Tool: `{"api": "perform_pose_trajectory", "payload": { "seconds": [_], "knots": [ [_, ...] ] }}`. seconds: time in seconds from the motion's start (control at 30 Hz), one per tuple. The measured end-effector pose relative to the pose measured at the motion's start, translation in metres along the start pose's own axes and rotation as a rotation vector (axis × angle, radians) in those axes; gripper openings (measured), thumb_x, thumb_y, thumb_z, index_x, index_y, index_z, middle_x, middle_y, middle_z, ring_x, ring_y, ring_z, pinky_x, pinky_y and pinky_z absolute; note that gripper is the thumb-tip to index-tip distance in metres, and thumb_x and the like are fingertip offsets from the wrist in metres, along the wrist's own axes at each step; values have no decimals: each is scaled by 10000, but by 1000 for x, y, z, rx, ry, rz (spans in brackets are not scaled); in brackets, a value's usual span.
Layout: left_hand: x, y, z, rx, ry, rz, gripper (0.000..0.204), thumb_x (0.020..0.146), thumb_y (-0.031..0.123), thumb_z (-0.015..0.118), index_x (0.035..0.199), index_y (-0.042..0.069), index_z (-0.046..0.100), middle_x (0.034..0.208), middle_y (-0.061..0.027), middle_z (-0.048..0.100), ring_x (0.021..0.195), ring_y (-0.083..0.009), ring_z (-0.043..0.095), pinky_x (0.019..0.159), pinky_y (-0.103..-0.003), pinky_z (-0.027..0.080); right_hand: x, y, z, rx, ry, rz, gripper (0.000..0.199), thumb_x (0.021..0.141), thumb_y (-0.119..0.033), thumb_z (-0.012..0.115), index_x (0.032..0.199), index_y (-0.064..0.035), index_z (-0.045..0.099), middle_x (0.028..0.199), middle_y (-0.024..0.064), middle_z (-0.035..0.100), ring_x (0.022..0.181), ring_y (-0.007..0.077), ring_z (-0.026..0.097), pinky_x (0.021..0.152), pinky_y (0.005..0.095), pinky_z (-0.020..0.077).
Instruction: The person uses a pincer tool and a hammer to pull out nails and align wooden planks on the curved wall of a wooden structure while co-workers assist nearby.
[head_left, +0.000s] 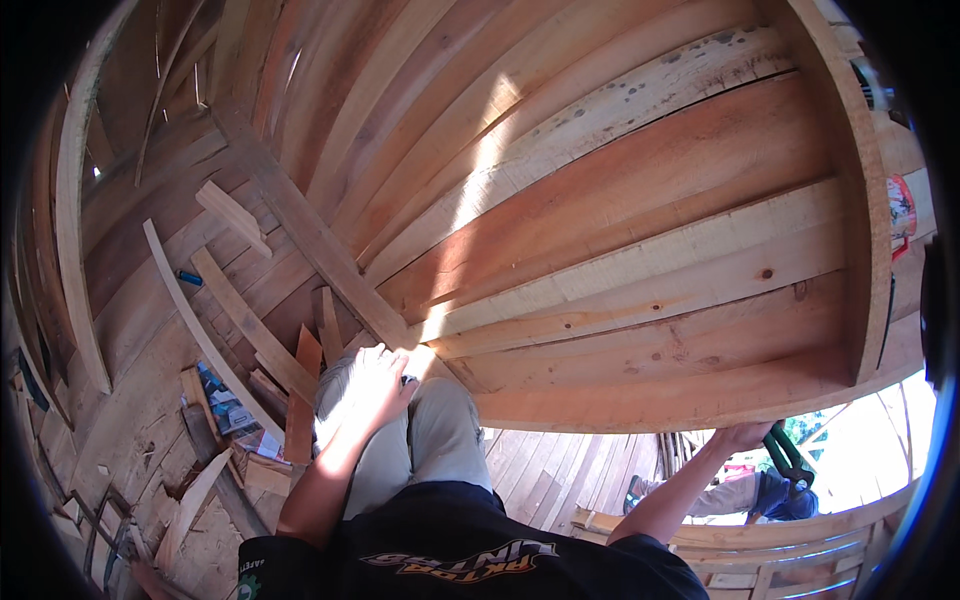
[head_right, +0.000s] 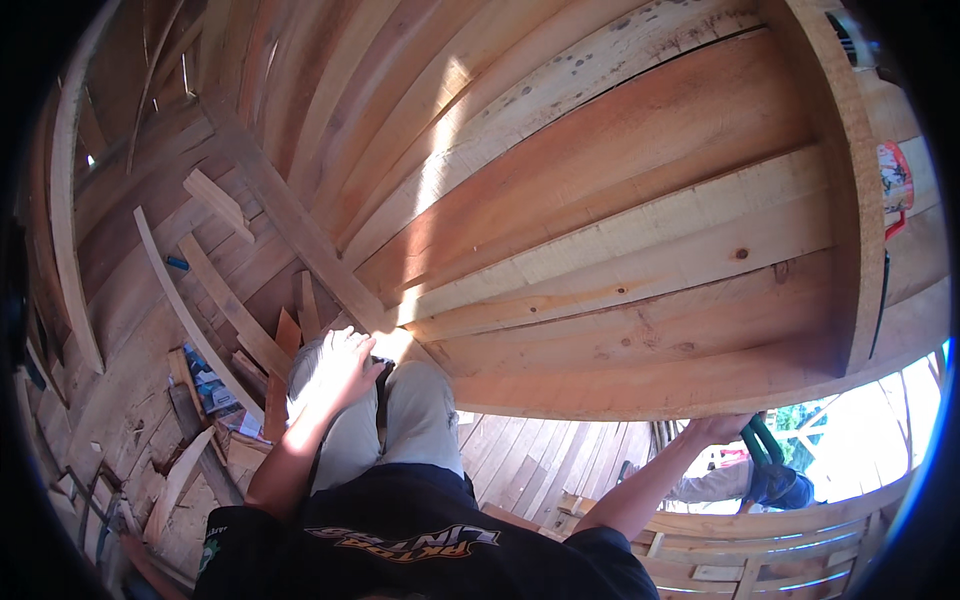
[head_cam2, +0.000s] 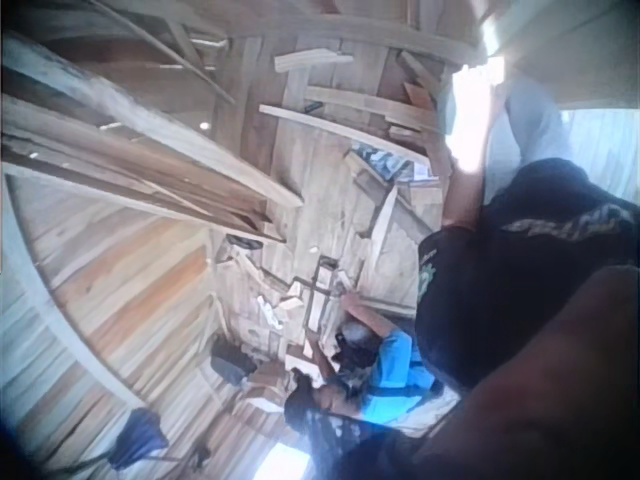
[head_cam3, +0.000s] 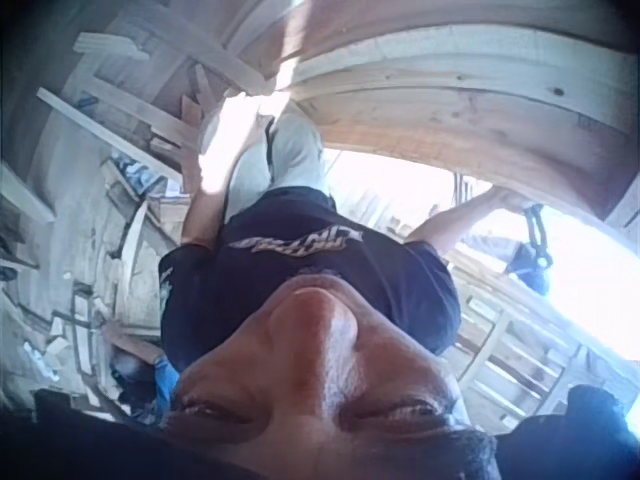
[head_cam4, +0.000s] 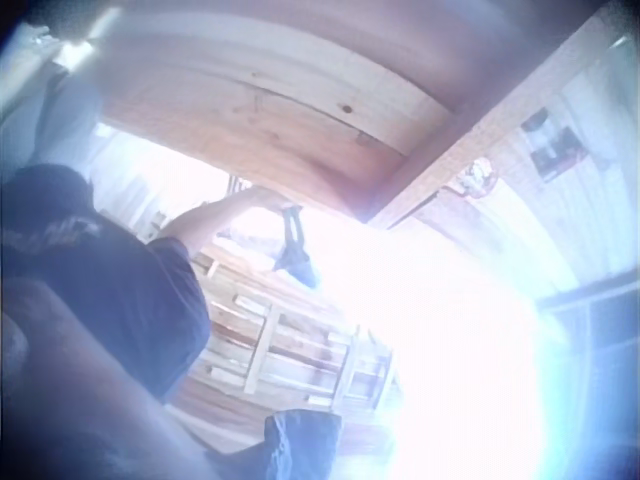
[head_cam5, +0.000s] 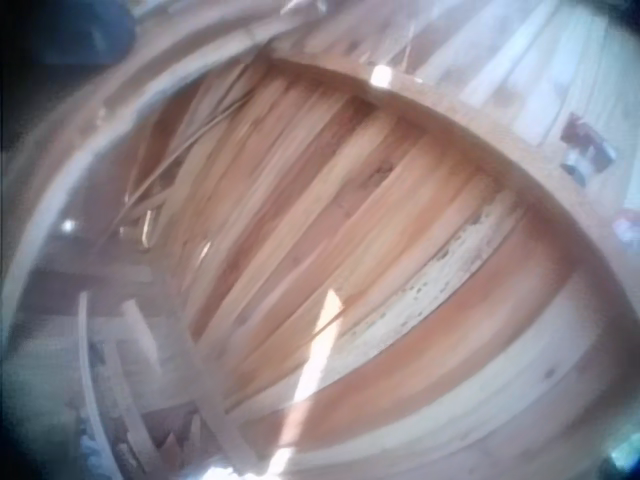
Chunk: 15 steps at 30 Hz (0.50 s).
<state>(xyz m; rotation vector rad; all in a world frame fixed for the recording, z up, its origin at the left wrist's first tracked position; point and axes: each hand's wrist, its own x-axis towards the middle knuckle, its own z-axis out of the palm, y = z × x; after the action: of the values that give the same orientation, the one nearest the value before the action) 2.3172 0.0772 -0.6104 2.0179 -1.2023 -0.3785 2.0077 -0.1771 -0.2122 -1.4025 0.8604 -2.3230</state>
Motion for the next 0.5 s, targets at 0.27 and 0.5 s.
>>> {"api": "perform_pose_trajectory", "payload": {
  "seconds": [0.27, 0.5],
  "knots": [
    [16, -50, 12, -423, 160, 59, 444, 834, 294, 683, 1174, 11, 648, 1196, -177, 660, 1140, -330, 596, 1022, -428, 416, 16, 18, -5, 24, -25, 10, 179, 944, -225, 627, 1089, -129, 583, 1067, 98, 650, 942, 253, 656, 881, 437, 554],
    [76, -167, 2, -392, 271, -255, 417, 876, 264, 681, 1182, -13, 620, 1107, -241, 655, 1058, -394, 615, 934, -432, 487, 36, 25, -22, -69, -103, -14, 311, 971, -258, 586, 1226, -81, 562, 1158, 139, 627, 1012, 274, 643, 921, 440, 541]
  ]
}}
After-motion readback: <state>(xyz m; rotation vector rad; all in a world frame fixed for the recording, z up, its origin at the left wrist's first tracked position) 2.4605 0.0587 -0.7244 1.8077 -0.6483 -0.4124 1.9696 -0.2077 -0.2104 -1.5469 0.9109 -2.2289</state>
